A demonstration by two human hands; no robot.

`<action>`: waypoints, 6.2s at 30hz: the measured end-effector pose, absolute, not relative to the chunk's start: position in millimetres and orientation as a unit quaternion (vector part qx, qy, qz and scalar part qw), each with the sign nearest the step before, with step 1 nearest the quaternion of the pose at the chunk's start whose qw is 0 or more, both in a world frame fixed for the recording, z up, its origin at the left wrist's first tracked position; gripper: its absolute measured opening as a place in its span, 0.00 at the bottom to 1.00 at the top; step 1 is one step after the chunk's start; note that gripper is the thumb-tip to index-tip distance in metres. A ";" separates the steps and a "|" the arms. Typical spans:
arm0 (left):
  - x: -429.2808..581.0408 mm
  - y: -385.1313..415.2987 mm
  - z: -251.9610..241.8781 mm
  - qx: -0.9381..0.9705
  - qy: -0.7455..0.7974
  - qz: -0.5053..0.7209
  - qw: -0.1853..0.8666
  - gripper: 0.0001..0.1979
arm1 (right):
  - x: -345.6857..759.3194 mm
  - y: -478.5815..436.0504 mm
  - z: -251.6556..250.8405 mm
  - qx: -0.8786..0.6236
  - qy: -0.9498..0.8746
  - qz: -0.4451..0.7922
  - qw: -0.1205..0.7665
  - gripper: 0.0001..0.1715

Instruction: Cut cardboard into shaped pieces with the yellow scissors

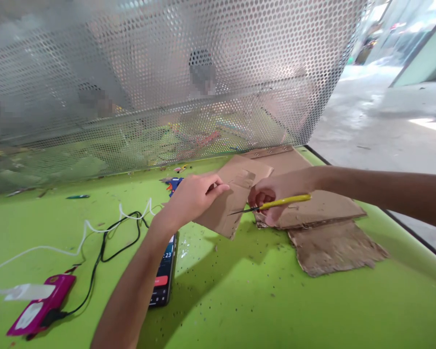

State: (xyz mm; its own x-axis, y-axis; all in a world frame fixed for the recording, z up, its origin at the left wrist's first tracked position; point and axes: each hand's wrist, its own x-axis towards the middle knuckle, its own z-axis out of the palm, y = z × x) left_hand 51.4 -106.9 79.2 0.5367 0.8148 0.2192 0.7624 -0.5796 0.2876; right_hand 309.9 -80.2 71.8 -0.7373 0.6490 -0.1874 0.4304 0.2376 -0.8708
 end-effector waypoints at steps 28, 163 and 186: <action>38.8 -90.9 76.3 0.772 0.519 0.359 0.076 0.13 | 308.7 -124.5 25.8 -0.379 -0.643 0.582 0.323 0.26; 117.4 -117.6 21.1 0.500 0.450 0.646 0.360 0.18 | 280.5 -132.3 7.3 -0.485 -0.767 0.225 0.354 0.13; 115.9 -116.4 20.7 0.504 0.451 0.636 0.372 0.19 | 284.4 -126.7 11.9 -0.477 -0.782 0.222 0.334 0.16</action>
State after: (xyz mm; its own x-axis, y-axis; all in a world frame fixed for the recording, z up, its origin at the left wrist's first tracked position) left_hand 115.9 -116.4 20.7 -0.2157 0.9273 0.3060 -0.0182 -0.3172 0.9482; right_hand 284.4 -126.7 11.9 -0.3211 0.8947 0.3104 0.5973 0.4457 -0.6668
